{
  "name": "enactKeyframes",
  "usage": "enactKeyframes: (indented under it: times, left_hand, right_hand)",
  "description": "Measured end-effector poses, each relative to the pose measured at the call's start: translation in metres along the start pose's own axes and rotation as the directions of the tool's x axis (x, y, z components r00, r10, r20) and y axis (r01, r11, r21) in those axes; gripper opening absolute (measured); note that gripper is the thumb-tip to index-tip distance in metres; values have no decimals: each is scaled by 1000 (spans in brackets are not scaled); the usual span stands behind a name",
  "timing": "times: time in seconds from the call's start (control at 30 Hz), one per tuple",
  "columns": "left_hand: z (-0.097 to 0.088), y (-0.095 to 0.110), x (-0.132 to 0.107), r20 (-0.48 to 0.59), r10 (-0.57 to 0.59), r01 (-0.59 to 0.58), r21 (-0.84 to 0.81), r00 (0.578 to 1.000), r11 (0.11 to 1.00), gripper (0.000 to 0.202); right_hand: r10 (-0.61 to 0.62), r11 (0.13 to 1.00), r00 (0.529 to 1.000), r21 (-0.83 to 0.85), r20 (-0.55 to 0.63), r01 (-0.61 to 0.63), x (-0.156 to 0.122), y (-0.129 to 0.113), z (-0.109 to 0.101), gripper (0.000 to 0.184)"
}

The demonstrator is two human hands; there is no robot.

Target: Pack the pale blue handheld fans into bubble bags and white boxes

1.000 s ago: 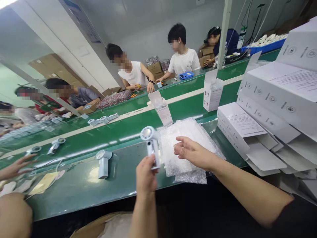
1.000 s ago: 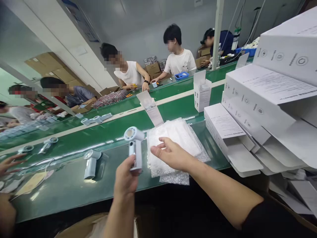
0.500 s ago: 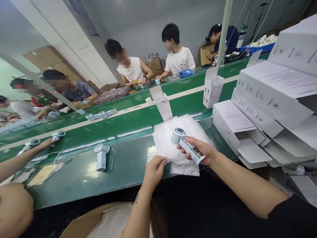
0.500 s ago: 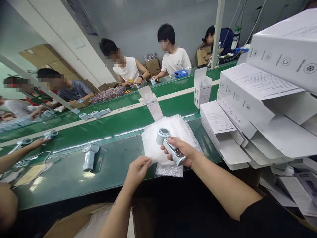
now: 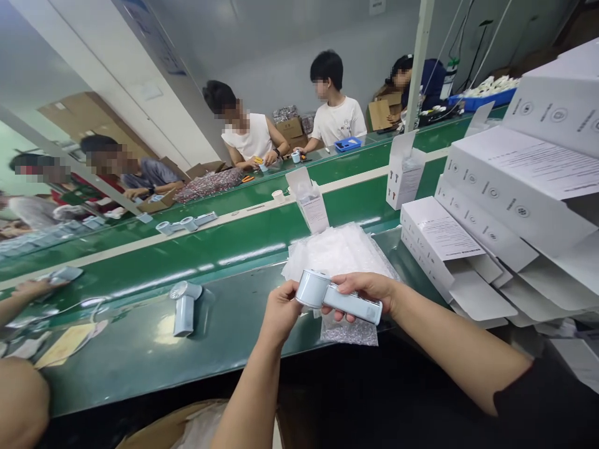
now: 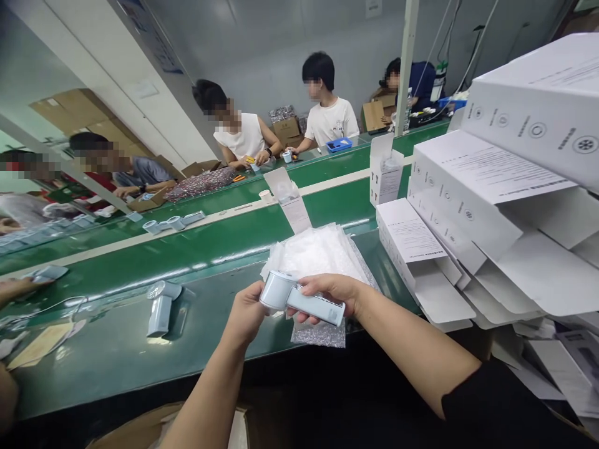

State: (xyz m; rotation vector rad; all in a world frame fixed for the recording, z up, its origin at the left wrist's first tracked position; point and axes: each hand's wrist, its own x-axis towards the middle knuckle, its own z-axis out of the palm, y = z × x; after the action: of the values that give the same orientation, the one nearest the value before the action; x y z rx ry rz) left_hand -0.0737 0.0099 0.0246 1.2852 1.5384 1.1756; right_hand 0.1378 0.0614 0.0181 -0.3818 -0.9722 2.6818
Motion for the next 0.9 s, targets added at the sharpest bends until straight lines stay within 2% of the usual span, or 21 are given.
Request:
enactKeyframes:
  times: [0.07, 0.1, 0.13, 0.17, 0.2, 0.23, 0.3, 0.33, 0.37, 0.47, 0.57, 0.67, 0.73, 0.8, 0.9]
  left_hand:
    - [1, -2, -1, -166, -16, -9, -148, 986, 989, 16]
    - [3, -1, -2, -263, 15, -59, -160, 965, 985, 18]
    - [6, 1, -4, -346, 89, -133, -104, 934, 986, 18]
    - [9, 3, -6, -398, 213, -226, 14, 893, 974, 15]
    - [12, 5, -9, -400, 372, -332, 169, 838, 928, 10]
    - [14, 8, -11, -350, 537, -441, 320, 767, 839, 4]
    - [16, 10, -14, -150, 776, -629, 502, 613, 594, 9]
    - [15, 10, -15, -48, 834, -694, 529, 550, 488, 16]
    - [13, 8, -16, 36, 860, -736, 537, 508, 412, 21]
    - [4, -2, -19, 165, 871, -755, 588, 463, 290, 35]
    - [2, -10, -24, 142, 888, -666, 715, 438, 214, 34]
    - [10, -8, -29, 18, 904, -532, 814, 427, 235, 24]
    - [18, -2, -32, -66, 914, -500, 821, 399, 277, 22]
    - [23, 3, -34, -105, 931, -525, 801, 351, 288, 23]
    - [24, 2, -35, -48, 950, -600, 765, 309, 234, 28]
  right_hand:
    - [11, 1000, 998, -28, -60, -12, 2, 1, 0, 48]
    - [11, 998, 995, -54, -97, -16, 2, 2, 2, 45]
    - [8, 997, 991, -81, -134, -19, 2, 3, 5, 45]
    - [-1, 994, 985, -106, -174, -17, 2, 4, 8, 45]
    - [-18, 992, 977, -129, -210, -10, 2, 5, 11, 46]
    - [-35, 989, 970, -148, -239, -1, 1, 7, 13, 47]
    - [-63, 987, 960, -158, -272, 20, 1, 9, 14, 48]
    - [-75, 989, 957, -144, -279, 35, 0, 10, 14, 49]
    - [-87, 991, 955, -118, -284, 55, -1, 11, 13, 50]
    - [-113, 994, 951, -37, -287, 107, -5, 12, 11, 51]
    - [-120, 993, 952, -24, -280, 119, -7, 12, 13, 52]
    - [-124, 992, 944, -9, -307, 128, -5, 13, 19, 54]
    - [-86, 994, 942, 31, -325, 102, -4, 13, 23, 55]
    - [-45, 995, 946, 73, -321, 72, -4, 11, 25, 59]
    - [-48, 992, 960, 98, -276, 77, -6, 8, 25, 70]
